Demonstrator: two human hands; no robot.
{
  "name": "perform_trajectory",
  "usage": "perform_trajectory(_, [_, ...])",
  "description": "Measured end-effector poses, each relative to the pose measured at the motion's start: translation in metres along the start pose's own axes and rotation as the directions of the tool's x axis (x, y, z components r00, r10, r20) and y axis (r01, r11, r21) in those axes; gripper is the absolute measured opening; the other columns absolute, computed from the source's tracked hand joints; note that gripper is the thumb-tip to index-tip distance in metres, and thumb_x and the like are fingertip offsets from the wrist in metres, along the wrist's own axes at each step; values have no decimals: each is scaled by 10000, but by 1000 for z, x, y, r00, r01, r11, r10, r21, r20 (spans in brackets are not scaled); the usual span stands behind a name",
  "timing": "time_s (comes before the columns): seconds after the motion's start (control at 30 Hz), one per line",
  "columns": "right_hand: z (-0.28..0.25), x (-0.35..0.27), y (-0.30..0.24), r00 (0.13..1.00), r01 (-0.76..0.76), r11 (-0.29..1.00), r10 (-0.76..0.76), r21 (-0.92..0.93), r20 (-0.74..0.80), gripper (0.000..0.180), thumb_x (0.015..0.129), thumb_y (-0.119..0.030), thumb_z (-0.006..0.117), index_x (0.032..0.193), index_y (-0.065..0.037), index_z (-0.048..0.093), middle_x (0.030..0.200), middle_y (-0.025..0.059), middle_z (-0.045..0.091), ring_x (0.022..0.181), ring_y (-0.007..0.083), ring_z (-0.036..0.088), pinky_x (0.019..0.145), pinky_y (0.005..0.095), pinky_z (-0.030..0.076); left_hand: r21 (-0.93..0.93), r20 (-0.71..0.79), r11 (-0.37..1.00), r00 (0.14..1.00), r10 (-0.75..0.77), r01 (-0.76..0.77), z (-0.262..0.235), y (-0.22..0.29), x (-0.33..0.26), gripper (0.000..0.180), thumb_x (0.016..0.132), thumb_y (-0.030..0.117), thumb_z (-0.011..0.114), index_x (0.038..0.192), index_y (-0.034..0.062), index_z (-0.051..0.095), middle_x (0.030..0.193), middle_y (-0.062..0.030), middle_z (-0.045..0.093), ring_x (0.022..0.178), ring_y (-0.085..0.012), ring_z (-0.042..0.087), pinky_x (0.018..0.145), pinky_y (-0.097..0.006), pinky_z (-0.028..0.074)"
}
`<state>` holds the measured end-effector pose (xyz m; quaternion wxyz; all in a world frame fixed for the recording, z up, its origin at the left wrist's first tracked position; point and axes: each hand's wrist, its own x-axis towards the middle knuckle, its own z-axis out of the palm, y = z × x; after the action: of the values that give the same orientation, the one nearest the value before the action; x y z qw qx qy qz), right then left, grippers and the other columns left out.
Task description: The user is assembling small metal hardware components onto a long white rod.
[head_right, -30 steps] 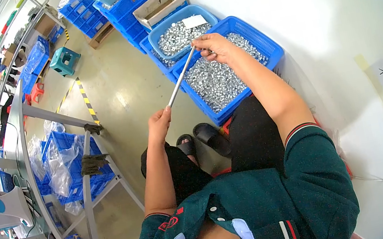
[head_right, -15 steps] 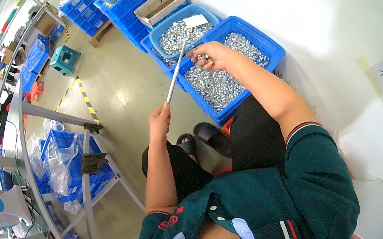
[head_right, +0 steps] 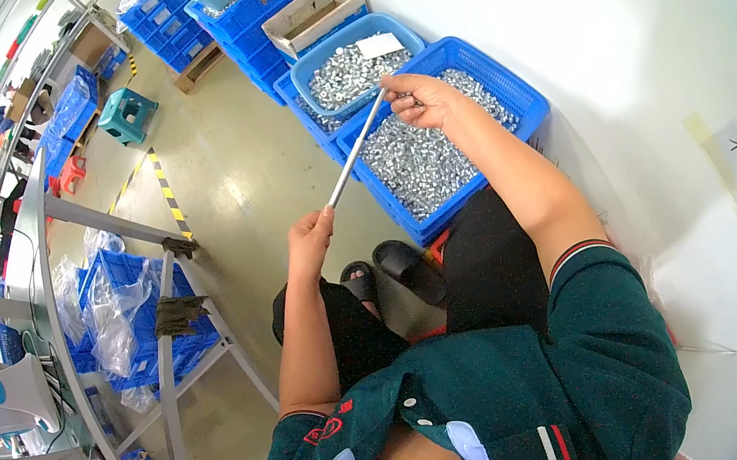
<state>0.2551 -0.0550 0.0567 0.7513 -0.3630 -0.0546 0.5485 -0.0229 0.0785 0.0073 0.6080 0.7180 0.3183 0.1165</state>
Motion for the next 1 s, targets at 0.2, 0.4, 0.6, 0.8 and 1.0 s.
perform_trajectory(0.2, [11,-5,-3,985,150,919,-169,-364,-23,152,763,-114,654,831,-42,538,643,-18,476,435,22,333,346,142,232,24,11,1000,1000,-17,17,-3,-4,3,407,820,372,576,607,31,514,518,39,394,485,-55,341,435,-236,268])
perform_trajectory(0.4, [24,-11,1,999,27,833,-1,-553,48,154,765,-152,657,802,-45,552,566,-47,436,409,18,286,346,165,182,-51,58,998,998,-28,31,-1,4,-1,414,822,376,571,598,35,503,528,39,395,486,-57,334,439,-234,264])
perform_trajectory(0.6, [40,-3,27,984,-132,838,173,-530,28,164,812,-151,595,903,-18,565,689,5,462,464,38,323,343,151,201,-87,-32,992,995,-89,86,1,3,4,401,830,363,564,586,52,493,529,40,392,482,-49,323,434,-229,259])
perform_trajectory(0.8, [18,-5,11,996,-84,947,73,-311,-47,145,831,-101,528,922,12,532,750,63,500,458,42,351,327,142,242,-94,-42,993,996,-80,76,0,8,2,396,834,343,562,576,55,476,524,39,384,486,-55,336,435,-234,261])
perform_trajectory(1.0, [1,1,4,998,-43,983,35,-180,-48,210,812,-233,611,805,-48,512,683,38,501,418,36,331,323,149,236,-23,-33,999,999,-35,34,0,0,4,396,828,341,570,574,49,483,530,36,402,495,-55,348,440,-236,271])
